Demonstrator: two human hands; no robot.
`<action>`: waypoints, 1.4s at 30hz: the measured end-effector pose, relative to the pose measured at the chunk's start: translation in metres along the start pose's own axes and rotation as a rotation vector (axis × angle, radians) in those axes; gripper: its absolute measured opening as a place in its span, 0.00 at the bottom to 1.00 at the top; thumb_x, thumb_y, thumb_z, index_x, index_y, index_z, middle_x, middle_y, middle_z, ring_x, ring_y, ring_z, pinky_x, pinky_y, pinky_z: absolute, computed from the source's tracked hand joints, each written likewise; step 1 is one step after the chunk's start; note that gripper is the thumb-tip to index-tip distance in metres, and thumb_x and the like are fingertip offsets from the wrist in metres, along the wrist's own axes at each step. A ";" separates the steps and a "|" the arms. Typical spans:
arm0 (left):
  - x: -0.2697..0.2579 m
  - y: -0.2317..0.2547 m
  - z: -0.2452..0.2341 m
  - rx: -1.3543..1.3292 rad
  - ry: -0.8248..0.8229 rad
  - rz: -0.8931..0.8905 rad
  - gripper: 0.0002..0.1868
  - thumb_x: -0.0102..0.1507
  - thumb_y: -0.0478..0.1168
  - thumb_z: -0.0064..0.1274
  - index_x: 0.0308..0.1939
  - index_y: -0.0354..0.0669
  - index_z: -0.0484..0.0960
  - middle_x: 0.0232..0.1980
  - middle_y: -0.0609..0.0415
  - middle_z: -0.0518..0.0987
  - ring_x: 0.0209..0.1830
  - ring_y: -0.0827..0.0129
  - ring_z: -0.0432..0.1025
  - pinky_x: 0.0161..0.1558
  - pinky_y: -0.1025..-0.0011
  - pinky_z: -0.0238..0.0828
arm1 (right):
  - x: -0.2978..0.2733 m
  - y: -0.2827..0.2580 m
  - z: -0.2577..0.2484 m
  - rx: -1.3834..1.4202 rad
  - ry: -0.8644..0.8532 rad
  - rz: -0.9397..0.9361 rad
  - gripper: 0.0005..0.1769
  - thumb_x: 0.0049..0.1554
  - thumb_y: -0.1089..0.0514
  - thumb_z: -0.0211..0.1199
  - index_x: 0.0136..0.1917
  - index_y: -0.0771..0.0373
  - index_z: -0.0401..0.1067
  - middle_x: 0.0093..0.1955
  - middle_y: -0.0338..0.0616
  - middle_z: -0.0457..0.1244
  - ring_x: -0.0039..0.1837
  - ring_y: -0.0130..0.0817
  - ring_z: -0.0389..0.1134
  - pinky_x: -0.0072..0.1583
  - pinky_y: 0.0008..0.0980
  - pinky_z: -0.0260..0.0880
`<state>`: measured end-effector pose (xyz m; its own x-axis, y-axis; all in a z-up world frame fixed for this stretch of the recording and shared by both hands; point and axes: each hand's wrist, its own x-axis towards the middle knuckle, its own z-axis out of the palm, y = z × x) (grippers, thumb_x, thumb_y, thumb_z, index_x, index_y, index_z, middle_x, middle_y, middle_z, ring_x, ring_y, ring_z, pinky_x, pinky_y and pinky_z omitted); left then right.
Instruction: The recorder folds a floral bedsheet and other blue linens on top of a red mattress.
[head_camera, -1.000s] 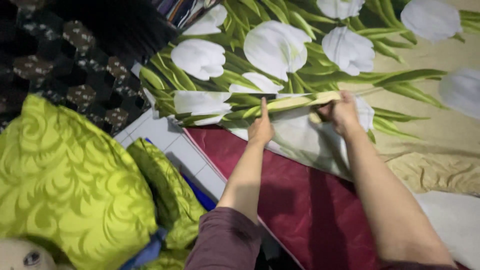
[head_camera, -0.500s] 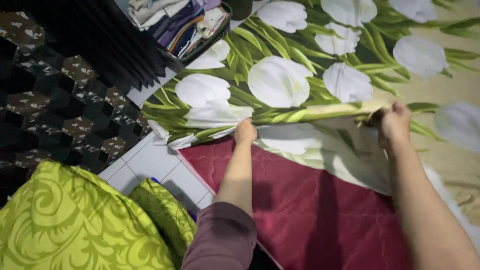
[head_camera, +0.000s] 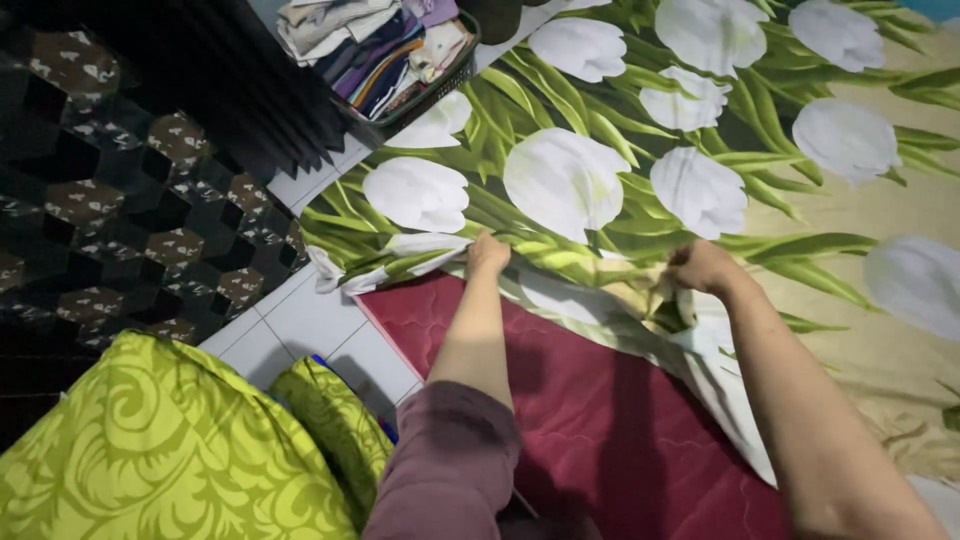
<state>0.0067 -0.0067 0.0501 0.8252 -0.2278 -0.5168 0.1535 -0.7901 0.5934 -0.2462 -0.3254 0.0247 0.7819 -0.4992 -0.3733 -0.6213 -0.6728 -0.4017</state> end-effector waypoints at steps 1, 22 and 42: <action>0.035 -0.020 0.021 0.001 -0.003 0.004 0.29 0.61 0.44 0.52 0.67 0.50 0.71 0.67 0.42 0.74 0.68 0.49 0.68 0.66 0.55 0.66 | -0.003 -0.010 -0.005 0.000 0.003 0.003 0.20 0.48 0.54 0.74 0.54 0.63 0.82 0.45 0.50 0.73 0.44 0.38 0.73 0.51 0.39 0.73; 0.100 0.121 -0.007 0.663 -0.383 0.394 0.31 0.58 0.51 0.60 0.65 0.52 0.74 0.62 0.47 0.79 0.63 0.53 0.74 0.60 0.55 0.73 | 0.099 -0.100 0.012 0.036 -0.091 0.113 0.22 0.51 0.51 0.67 0.60 0.51 0.79 0.58 0.47 0.71 0.58 0.45 0.73 0.61 0.40 0.72; 0.156 0.157 -0.066 0.830 -0.353 0.674 0.27 0.61 0.45 0.57 0.64 0.51 0.71 0.60 0.44 0.80 0.59 0.51 0.76 0.55 0.54 0.75 | 0.161 -0.189 0.032 0.365 -0.022 0.252 0.21 0.51 0.55 0.71 0.60 0.49 0.80 0.56 0.48 0.72 0.57 0.41 0.74 0.60 0.38 0.73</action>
<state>0.1951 -0.1284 0.1036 0.3830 -0.7958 -0.4690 -0.7835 -0.5488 0.2913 -0.0048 -0.2614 0.0138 0.6050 -0.6083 -0.5137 -0.7726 -0.2928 -0.5633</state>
